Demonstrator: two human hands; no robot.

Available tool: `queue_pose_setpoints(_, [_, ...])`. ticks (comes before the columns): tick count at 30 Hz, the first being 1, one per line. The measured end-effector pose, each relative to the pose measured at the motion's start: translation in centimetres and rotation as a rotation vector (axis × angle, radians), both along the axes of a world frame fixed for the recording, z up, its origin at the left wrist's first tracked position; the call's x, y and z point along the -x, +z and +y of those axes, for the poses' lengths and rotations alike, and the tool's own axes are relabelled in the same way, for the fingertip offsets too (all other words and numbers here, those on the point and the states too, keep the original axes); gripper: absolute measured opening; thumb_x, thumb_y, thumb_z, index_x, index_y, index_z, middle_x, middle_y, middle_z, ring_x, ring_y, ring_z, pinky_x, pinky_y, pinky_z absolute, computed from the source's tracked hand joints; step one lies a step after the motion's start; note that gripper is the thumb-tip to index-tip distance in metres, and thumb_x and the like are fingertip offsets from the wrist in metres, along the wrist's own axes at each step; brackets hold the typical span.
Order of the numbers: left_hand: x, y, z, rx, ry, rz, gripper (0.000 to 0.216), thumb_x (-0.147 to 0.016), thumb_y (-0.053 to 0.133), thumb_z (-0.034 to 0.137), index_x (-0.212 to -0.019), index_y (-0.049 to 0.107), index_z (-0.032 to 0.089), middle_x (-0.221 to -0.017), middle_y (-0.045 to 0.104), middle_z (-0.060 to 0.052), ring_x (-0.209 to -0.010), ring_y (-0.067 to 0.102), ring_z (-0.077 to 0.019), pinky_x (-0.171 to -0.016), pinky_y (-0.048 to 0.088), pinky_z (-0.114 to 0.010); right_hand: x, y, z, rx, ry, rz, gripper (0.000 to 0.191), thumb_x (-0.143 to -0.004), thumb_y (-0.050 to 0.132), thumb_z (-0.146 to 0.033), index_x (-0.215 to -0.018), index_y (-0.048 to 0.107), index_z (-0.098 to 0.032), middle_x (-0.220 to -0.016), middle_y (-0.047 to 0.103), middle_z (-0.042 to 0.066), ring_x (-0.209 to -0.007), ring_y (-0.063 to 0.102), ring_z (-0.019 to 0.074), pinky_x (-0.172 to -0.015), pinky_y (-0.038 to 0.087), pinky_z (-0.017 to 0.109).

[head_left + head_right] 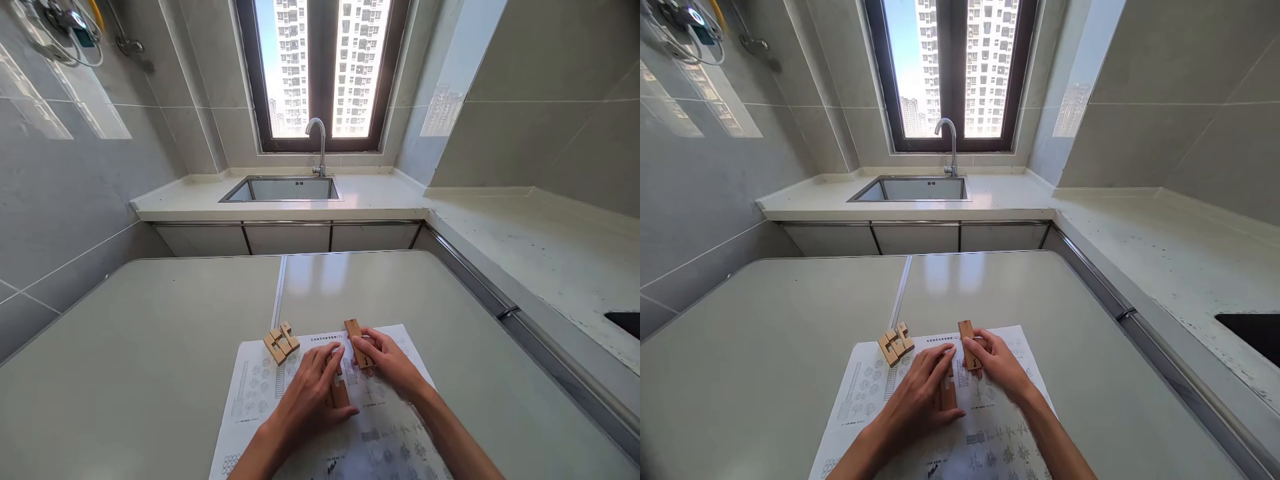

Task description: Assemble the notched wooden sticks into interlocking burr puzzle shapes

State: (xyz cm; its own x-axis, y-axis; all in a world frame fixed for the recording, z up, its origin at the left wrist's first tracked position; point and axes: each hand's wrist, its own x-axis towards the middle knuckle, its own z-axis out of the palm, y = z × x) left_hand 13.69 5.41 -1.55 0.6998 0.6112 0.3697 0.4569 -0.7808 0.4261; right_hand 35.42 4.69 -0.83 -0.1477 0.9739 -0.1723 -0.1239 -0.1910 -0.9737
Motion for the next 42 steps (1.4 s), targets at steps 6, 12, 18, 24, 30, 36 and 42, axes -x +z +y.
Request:
queue_pose_setpoints(6, [-0.4, -0.2, 0.0, 0.082, -0.011, 0.033, 0.111, -0.064, 0.093, 0.037, -0.155, 0.031, 0.026, -0.148, 0.051, -0.019, -0.133, 0.053, -0.0387, -0.108, 0.05, -0.058, 0.6, -0.6, -0.1, -0.025, -0.071, 0.144, 0.041, -0.093, 0.066, -0.057, -0.104, 0.064, -0.017, -0.07, 0.063, 0.0, -0.059, 0.052, 0.0126, -0.053, 0.04, 0.024])
queue_pose_setpoints(12, [1.0, 0.7, 0.0, 0.135, -0.013, 0.01, 0.119, -0.06, 0.095, 0.041, -0.157, 0.027, 0.028, -0.151, 0.048, -0.018, -0.138, 0.049, -0.0389, -0.111, 0.047, -0.06, 1.4, -1.0, -0.6, -0.017, -0.081, 0.233, 0.039, -0.094, 0.066, -0.054, -0.101, 0.062, -0.016, -0.064, 0.057, -0.003, -0.053, 0.044, 0.0102, -0.05, 0.035, 0.023])
queue_pose_setpoints(18, [3.5, 0.8, 0.7, 0.135, 0.041, 0.049, 0.121, -0.053, 0.098, 0.041, -0.154, 0.033, 0.027, -0.143, 0.057, -0.015, -0.134, 0.05, -0.0397, -0.111, 0.046, -0.061, 1.8, -1.3, -0.9, -0.02, -0.069, 0.268, 0.037, -0.096, 0.064, -0.053, -0.097, 0.061, -0.016, -0.058, 0.048, -0.007, -0.046, 0.035, 0.0079, -0.047, 0.027, 0.024])
queue_pose_setpoints(24, [3.7, 1.1, 1.0, 0.125, 0.033, 0.017, 0.102, -0.061, 0.095, 0.034, -0.148, 0.042, 0.027, -0.134, 0.064, -0.012, -0.126, 0.057, -0.0366, -0.106, 0.052, -0.058, 1.8, -1.1, -1.2, 0.04, -0.045, 0.305, 0.034, -0.099, 0.061, -0.051, -0.089, 0.058, -0.019, -0.05, 0.029, -0.012, -0.044, 0.016, 0.0066, -0.044, 0.014, 0.025])
queue_pose_setpoints(30, [3.5, 1.9, 0.6, 0.211, 0.165, -0.27, 0.089, -0.071, 0.089, 0.043, -0.146, 0.043, 0.027, -0.138, 0.06, -0.013, -0.13, 0.055, -0.0334, -0.109, 0.049, -0.053, 2.2, -1.0, -1.7, 0.071, 0.029, 0.323, 0.044, -0.097, 0.062, -0.057, -0.076, 0.047, -0.021, -0.051, 0.023, -0.013, -0.046, 0.011, 0.007, -0.046, 0.011, 0.026])
queue_pose_setpoints(36, [3.0, 1.5, -0.1, 0.532, 0.228, -0.581, 0.077, -0.075, 0.081, 0.059, -0.139, 0.055, 0.025, -0.139, 0.061, -0.014, -0.126, 0.06, -0.0341, -0.11, 0.05, -0.052, 2.9, -1.0, -2.0, 0.056, 0.15, 0.265, 0.044, -0.097, 0.061, -0.059, -0.079, 0.049, -0.02, -0.05, 0.027, -0.012, -0.044, 0.016, 0.0062, -0.044, 0.011, 0.025])
queue_pose_setpoints(42, [2.6, 0.7, -0.1, 0.729, 0.199, -0.729, 0.088, -0.069, 0.084, 0.063, -0.14, 0.056, 0.02, -0.144, 0.059, -0.018, -0.131, 0.058, -0.0377, -0.114, 0.046, -0.053, 3.2, -1.0, -2.3, 0.078, 0.196, 0.297, 0.044, -0.095, 0.062, -0.061, -0.081, 0.051, -0.02, -0.05, 0.029, -0.012, -0.042, 0.017, 0.0054, -0.042, 0.011, 0.024])
